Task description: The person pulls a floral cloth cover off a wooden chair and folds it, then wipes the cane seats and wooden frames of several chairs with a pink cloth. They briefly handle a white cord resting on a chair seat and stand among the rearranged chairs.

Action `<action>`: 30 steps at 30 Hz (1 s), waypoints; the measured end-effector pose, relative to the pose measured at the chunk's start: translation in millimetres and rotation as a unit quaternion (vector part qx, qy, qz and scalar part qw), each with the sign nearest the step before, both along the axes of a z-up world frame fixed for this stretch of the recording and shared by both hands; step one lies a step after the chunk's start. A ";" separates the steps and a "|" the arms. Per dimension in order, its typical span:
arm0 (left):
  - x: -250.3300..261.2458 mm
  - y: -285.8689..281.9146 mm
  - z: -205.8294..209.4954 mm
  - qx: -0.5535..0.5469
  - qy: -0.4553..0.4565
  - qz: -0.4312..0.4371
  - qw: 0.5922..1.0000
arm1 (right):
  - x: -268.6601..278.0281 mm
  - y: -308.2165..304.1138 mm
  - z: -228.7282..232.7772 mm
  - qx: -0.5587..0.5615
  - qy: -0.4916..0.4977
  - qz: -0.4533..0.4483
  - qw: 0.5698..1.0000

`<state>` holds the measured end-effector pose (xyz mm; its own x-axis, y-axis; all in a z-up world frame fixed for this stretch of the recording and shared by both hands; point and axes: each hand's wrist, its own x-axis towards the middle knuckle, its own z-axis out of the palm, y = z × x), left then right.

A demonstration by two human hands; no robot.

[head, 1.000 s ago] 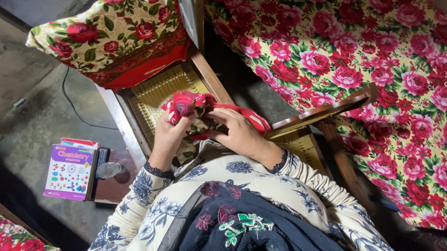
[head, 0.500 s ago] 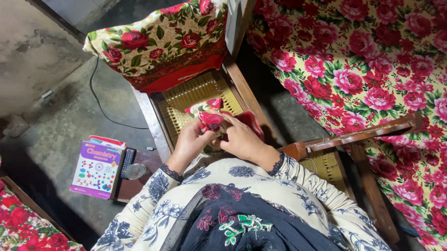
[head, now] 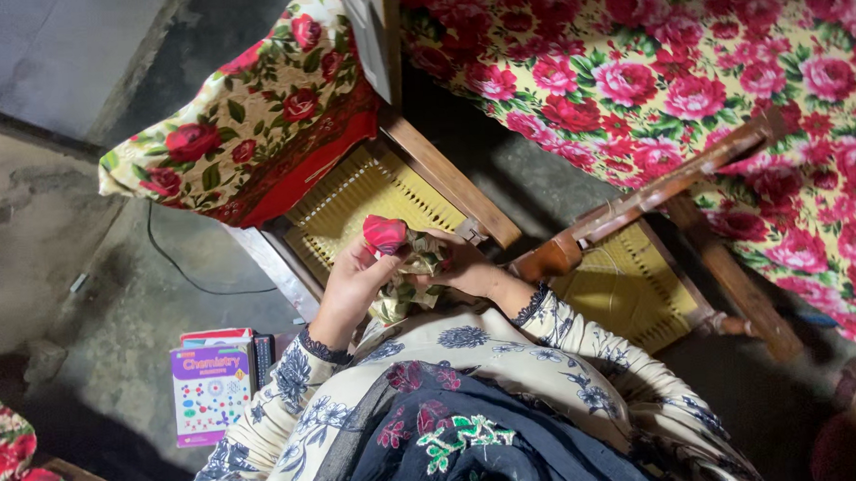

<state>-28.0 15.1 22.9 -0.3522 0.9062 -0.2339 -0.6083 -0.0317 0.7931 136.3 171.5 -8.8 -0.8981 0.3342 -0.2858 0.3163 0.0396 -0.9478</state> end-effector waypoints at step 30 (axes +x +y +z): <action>300.4 -52.1 -54.4 -0.052 0.008 -0.052 0.997 | 299.6 -89.0 89.4 -0.026 0.125 -0.186 0.974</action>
<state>272.4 -37.0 -31.5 -0.2620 0.9092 -0.3235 -0.5920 0.1133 0.7979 435.9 82.5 80.6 -0.7611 0.6409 -0.0996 0.0591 -0.0843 -0.9947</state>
